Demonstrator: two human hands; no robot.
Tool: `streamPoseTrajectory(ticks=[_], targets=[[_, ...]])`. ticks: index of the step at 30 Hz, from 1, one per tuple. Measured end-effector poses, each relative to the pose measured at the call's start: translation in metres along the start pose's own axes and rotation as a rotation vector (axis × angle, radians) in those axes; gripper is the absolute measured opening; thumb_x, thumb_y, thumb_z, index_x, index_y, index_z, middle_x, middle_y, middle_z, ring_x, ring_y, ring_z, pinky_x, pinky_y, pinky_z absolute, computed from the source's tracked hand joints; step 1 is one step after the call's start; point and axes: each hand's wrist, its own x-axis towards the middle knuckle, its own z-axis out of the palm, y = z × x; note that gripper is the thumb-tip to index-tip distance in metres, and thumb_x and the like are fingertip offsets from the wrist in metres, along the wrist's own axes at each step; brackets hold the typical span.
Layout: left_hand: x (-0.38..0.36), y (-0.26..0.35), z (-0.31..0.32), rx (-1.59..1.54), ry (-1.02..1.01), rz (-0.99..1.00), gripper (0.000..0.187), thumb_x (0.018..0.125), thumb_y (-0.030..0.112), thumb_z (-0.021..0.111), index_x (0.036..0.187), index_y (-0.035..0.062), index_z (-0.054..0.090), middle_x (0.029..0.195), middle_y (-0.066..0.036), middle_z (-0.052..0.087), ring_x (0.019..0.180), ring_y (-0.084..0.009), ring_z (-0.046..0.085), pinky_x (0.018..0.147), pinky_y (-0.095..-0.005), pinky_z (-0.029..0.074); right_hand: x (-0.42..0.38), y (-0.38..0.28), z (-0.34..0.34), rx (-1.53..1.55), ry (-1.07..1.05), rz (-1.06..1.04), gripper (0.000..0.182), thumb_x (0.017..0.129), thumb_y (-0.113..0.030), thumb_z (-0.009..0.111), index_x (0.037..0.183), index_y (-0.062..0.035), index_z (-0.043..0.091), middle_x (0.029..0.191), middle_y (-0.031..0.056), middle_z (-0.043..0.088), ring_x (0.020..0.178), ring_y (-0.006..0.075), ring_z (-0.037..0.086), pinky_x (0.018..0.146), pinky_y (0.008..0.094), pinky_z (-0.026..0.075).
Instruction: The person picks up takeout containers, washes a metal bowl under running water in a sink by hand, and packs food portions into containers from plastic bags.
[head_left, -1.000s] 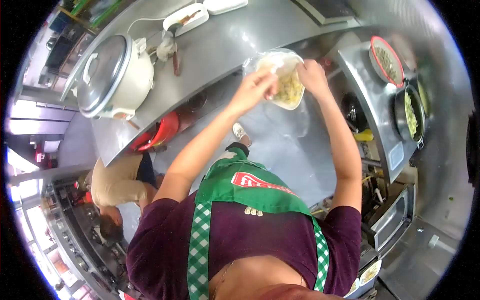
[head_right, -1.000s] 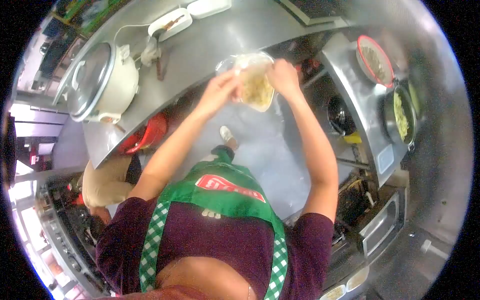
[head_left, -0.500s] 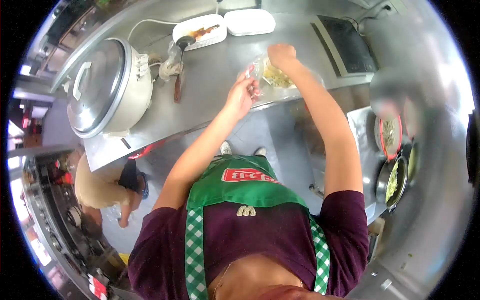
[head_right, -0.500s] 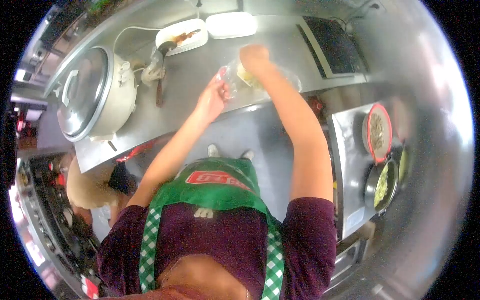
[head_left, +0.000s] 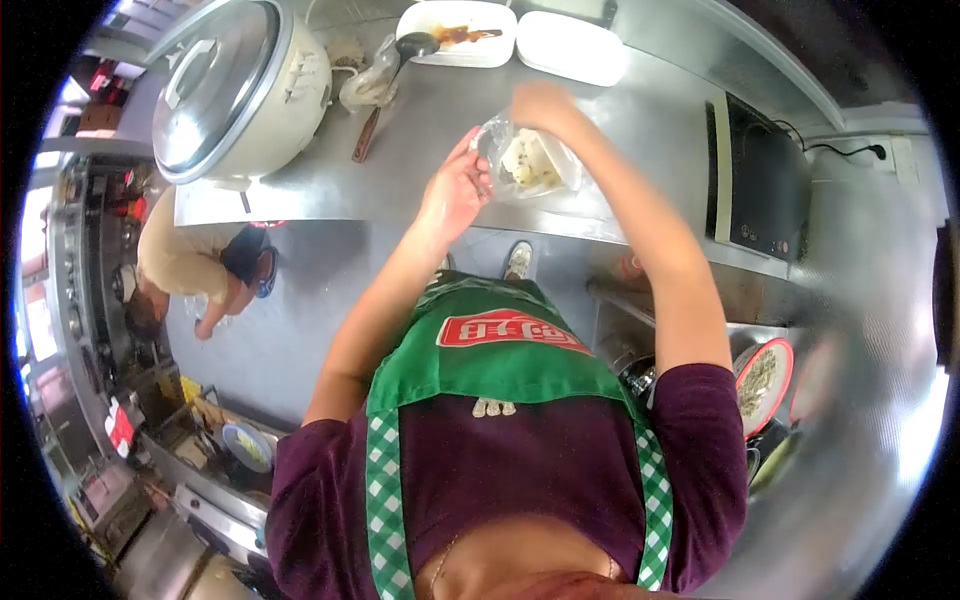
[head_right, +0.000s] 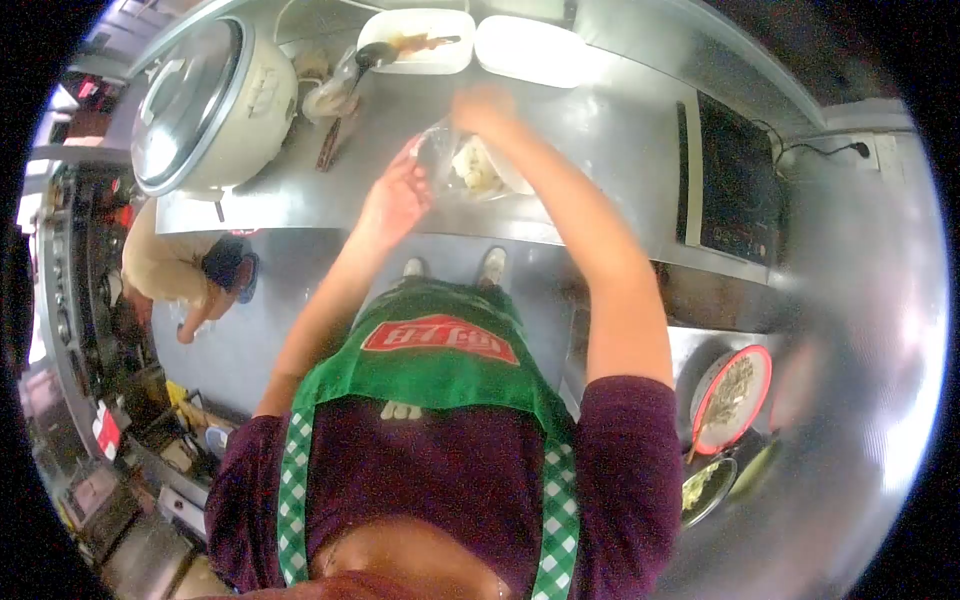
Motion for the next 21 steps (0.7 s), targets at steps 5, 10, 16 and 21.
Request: streamPoseTrajectory(ticks=[5,10,16,21], targets=[[0.008,-0.019,0.018,0.025,0.117,0.013,0.03,0.084,0.014,0.044,0.113,0.0074,0.043,0.073,0.002,0.049,0.066,-0.0091,0.046,0.061,-0.0239,0.039,-0.012,0.024,-0.031,0.027,-0.079,-0.06,0.025,0.069,-0.016,0.049,0.083,-0.0016,0.062,0.085,0.0171,0.061,0.081,0.0301,0.06,0.068,0.0402,0.047],[0.005,-0.018,0.021,0.174,0.095,-0.025,0.02,0.084,0.015,0.045,0.1,0.0046,0.051,0.072,0.001,0.05,0.064,-0.0085,0.046,0.06,-0.023,0.039,-0.041,0.047,-0.048,0.004,-0.098,-0.037,0.023,0.068,-0.007,0.045,0.083,0.0,0.061,0.086,0.0187,0.06,0.082,0.0315,0.059,0.069,0.0401,0.046],[0.01,-0.025,0.02,0.198,0.017,-0.029,0.019,0.083,0.015,0.047,0.098,0.0054,0.053,0.071,0.001,0.051,0.064,-0.0085,0.047,0.06,-0.0226,0.04,-0.053,0.054,0.008,-0.048,0.228,-0.164,0.014,0.067,-0.007,0.047,0.072,-0.0012,0.059,0.074,0.0191,0.059,0.073,0.0335,0.058,0.065,0.0418,0.046],[0.018,-0.015,0.024,0.187,0.019,-0.056,0.018,0.083,0.014,0.048,0.097,0.0054,0.054,0.071,0.001,0.051,0.063,-0.0093,0.048,0.059,-0.0226,0.04,-0.068,0.038,-0.013,-0.1,0.224,-0.17,0.013,0.068,-0.009,0.048,0.07,-0.0025,0.059,0.073,0.0184,0.059,0.072,0.0329,0.059,0.065,0.0422,0.046]])
